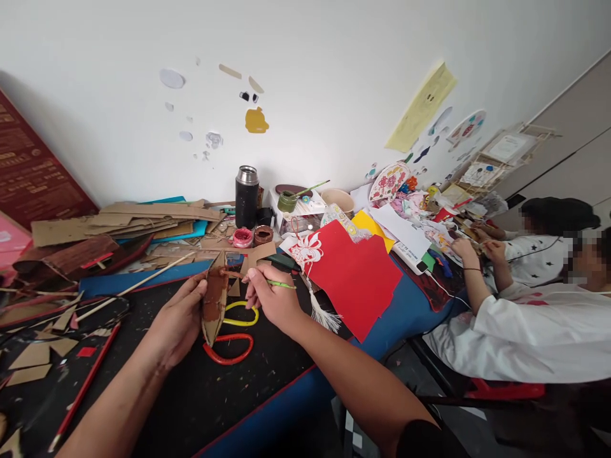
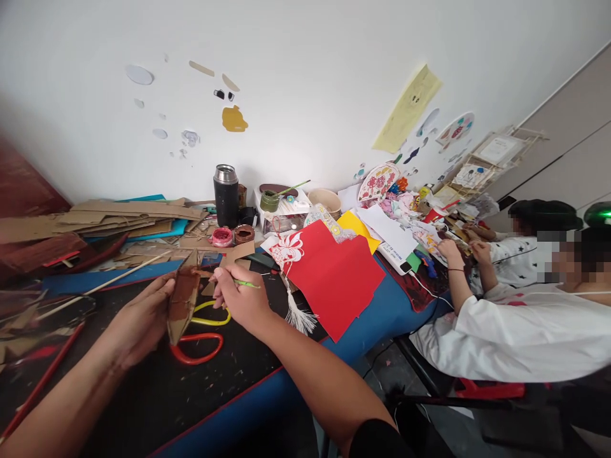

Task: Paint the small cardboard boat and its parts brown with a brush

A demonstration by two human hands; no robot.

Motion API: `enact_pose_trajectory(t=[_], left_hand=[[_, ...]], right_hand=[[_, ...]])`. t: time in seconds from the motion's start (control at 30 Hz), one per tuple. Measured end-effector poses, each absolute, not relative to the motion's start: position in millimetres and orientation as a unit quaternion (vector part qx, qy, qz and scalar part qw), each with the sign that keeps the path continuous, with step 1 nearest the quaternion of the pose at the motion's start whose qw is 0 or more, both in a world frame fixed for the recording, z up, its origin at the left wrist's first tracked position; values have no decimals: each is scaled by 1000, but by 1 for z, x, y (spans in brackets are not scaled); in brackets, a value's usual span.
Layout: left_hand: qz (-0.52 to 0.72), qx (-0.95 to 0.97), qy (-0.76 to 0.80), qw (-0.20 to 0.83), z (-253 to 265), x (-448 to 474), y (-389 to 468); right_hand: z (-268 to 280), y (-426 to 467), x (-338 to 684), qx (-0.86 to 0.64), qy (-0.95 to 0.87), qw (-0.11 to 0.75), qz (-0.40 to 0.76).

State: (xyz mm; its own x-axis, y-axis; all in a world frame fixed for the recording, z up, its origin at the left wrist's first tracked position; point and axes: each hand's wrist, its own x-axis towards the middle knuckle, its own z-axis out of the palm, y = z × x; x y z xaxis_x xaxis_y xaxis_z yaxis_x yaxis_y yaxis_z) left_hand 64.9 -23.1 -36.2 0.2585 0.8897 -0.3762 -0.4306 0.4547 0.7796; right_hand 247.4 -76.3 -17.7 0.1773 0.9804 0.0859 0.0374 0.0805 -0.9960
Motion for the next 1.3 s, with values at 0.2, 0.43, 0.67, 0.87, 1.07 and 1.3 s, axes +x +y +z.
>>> enact_pose_trajectory(t=[0.2,0.43,0.67,0.87,1.07,1.3], left_hand=[[440,272,408,752,-35,68,-26],[437,270,394,763,-31,66,-27],[454,268,432,731,-29,64,-22],[438,296,456,716,-20,72,-30],[457,334,465,681,-27,69,-27],[457,328,471,680,-28,66,-23]], right_hand=[[-13,-70,247,-529,-502,550,406],[-8,-64,251,-530,-509,558,385],[-25,-77,244,-537,-537,524,385],[-20,-63,249,-546,-556,524,344],[-25,-71,246,-542,-565,515,349],[-22,-83,243,-529,-523,521,419]])
